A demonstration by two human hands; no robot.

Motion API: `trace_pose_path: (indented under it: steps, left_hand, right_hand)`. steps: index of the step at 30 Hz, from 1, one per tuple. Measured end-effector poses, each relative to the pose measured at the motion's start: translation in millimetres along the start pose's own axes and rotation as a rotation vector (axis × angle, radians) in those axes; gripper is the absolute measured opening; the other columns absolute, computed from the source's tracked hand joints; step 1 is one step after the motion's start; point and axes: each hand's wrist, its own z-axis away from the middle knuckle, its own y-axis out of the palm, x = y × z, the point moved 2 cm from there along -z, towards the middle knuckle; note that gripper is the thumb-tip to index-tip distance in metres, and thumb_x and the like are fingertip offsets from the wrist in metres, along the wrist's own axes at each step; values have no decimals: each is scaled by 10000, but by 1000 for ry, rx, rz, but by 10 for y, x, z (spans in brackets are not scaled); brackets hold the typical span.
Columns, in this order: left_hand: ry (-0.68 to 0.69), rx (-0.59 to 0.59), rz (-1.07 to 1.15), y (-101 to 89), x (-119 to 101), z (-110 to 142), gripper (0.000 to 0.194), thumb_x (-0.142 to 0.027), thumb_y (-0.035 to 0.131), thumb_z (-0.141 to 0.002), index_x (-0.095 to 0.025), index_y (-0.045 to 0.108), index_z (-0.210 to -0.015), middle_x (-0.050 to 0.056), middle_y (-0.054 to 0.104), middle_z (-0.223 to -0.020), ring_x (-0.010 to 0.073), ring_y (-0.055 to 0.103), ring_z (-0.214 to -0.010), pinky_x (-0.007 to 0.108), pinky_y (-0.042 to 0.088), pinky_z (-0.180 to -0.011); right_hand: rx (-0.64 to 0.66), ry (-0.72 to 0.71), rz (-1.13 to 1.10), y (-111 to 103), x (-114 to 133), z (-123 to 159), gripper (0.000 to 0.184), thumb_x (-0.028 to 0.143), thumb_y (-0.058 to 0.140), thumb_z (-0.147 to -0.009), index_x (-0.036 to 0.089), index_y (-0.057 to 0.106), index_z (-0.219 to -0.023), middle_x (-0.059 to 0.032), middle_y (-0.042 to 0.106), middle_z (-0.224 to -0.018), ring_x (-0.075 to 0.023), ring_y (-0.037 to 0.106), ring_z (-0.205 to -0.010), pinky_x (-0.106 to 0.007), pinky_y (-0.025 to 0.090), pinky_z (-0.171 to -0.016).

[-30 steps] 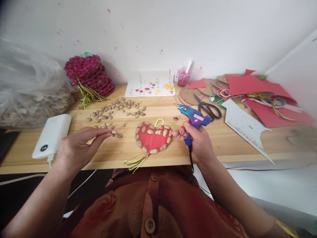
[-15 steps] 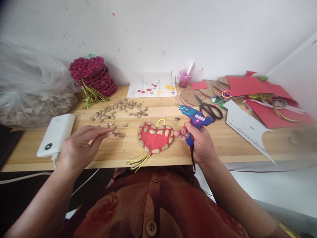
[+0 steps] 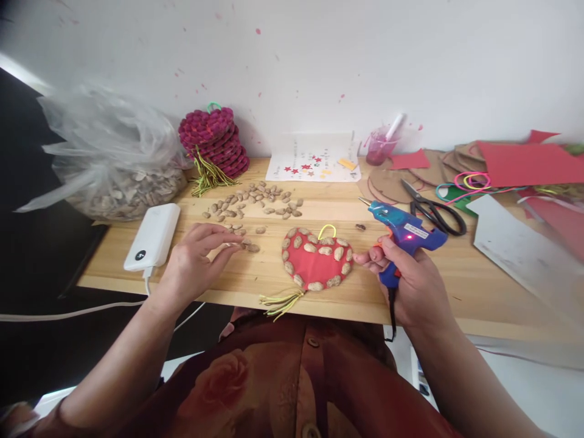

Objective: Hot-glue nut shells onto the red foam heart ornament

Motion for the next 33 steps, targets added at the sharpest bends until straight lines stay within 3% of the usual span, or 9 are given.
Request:
trace_pose_path:
  steps: [8, 14, 22, 33]
  left_hand:
    - [31, 88, 38, 116, -61, -49, 100, -197, 719, -924, -200, 775, -1006, 60, 696, -956, 239, 625, -977, 411, 540, -919]
    - [21, 162, 54, 175, -82, -70, 145, -187, 649, -968, -224, 789, -949, 59, 703, -927, 243, 611, -958, 419, 522, -905]
    - [-15, 164, 41, 104, -108, -85, 138, -236, 651, -979, -234, 788, -988, 56, 742, -956, 249, 625, -986, 419, 487, -901]
    - [-42, 197, -18, 223, -192, -82, 110, -236, 687, -962, -231, 769, -889, 32, 759, -907, 239, 630, -931, 422, 445, -876]
  right_hand:
    - [19, -12, 33, 10, 2, 0, 350, 351, 962, -593, 191, 683, -730, 35, 614, -587, -146, 669, -578, -264, 650, -660]
    - [-20, 8, 48, 2, 24, 19, 403, 364, 989, -529, 188, 687, -730, 26, 631, -598, -156, 676, -568, -242, 626, -562]
    - [-37, 46, 52, 23, 38, 31, 434, 374, 994, -491, 197, 660, -705, 26, 611, -599, -203, 741, -676, -210, 612, -533]
    - [-47, 44, 46, 17, 14, 17, 406, 361, 991, -501, 200, 688, -718, 29, 621, -596, -154, 668, -569, -262, 667, -595]
